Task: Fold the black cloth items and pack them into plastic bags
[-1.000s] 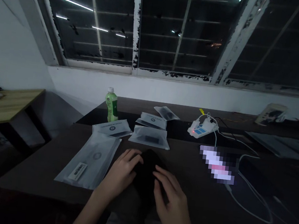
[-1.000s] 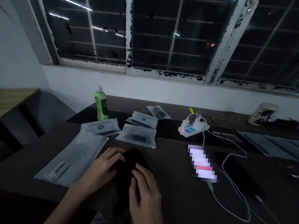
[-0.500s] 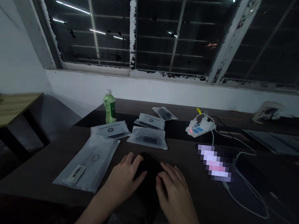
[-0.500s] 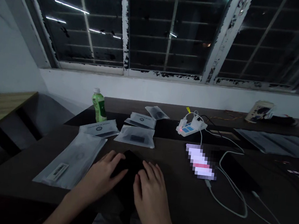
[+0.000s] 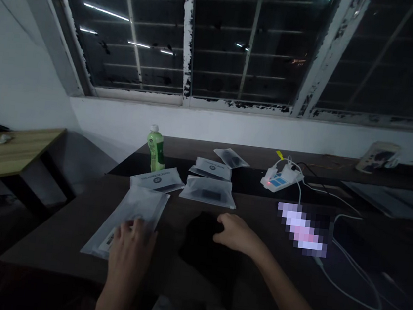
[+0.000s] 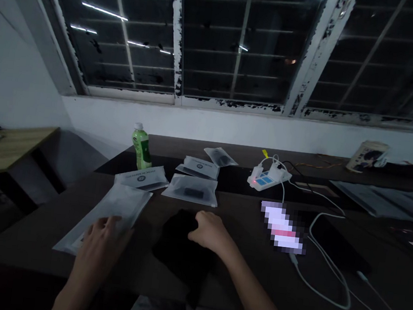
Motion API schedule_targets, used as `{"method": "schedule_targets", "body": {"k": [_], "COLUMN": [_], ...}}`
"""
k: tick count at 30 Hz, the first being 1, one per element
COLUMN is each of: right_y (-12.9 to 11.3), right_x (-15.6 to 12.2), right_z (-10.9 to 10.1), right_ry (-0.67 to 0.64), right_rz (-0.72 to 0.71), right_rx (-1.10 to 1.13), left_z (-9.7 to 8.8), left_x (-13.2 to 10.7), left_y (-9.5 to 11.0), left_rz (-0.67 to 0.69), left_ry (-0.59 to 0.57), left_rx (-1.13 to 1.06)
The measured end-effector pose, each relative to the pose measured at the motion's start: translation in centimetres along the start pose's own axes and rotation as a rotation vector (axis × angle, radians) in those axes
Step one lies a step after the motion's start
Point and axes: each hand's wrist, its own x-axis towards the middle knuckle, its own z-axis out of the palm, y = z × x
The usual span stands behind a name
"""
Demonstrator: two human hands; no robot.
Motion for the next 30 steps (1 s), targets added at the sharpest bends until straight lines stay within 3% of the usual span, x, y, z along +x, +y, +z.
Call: {"method": "schedule_targets", "body": {"k": [4,7,11,15,20,23,27,30], "right_y": [0.4,0.5,1.2,2.4,3.0,3.2,3.6,4.0], "right_x": [0.1,-0.3,-0.4,-0.3,-0.8,-1.0,-0.8,-0.7], "right_z": [0.3,0.4,0.0,-0.6,-1.2,-1.3,-1.0,-0.8], "right_ry": [0.003,0.015,0.055,0.059,-0.077,-0.083,-0.052,-0.028], "right_rz": [-0.072,-0.126,-0.119,-0.107,-0.062,-0.057,-0.084,-0.092], "right_rx": [0.073,0.12,0.144,0.162,0.316,0.379,0.379,0.36], "left_z": [-0.7,-1.8,-2.1,-0.6,1.6,2.2,2.3,1.2], "left_x": [-0.2,-0.2,0.0,-0.1,-0.3,-0.2,0.1,0.6], "left_y": [-0.4,0.4,0.8,0.1,-0.9,-1.4,-1.7,-1.7], "left_rz": [-0.052,-0.065,-0.037,0.095,0.241,0.274,0.255,0.28], "left_ry": [-0.213,-0.282,-0.311,-0.312,-0.247,-0.24,-0.263,-0.33], "left_rx": [0.035,0.055,0.103,0.184,0.241,0.22,0.214,0.23]}}
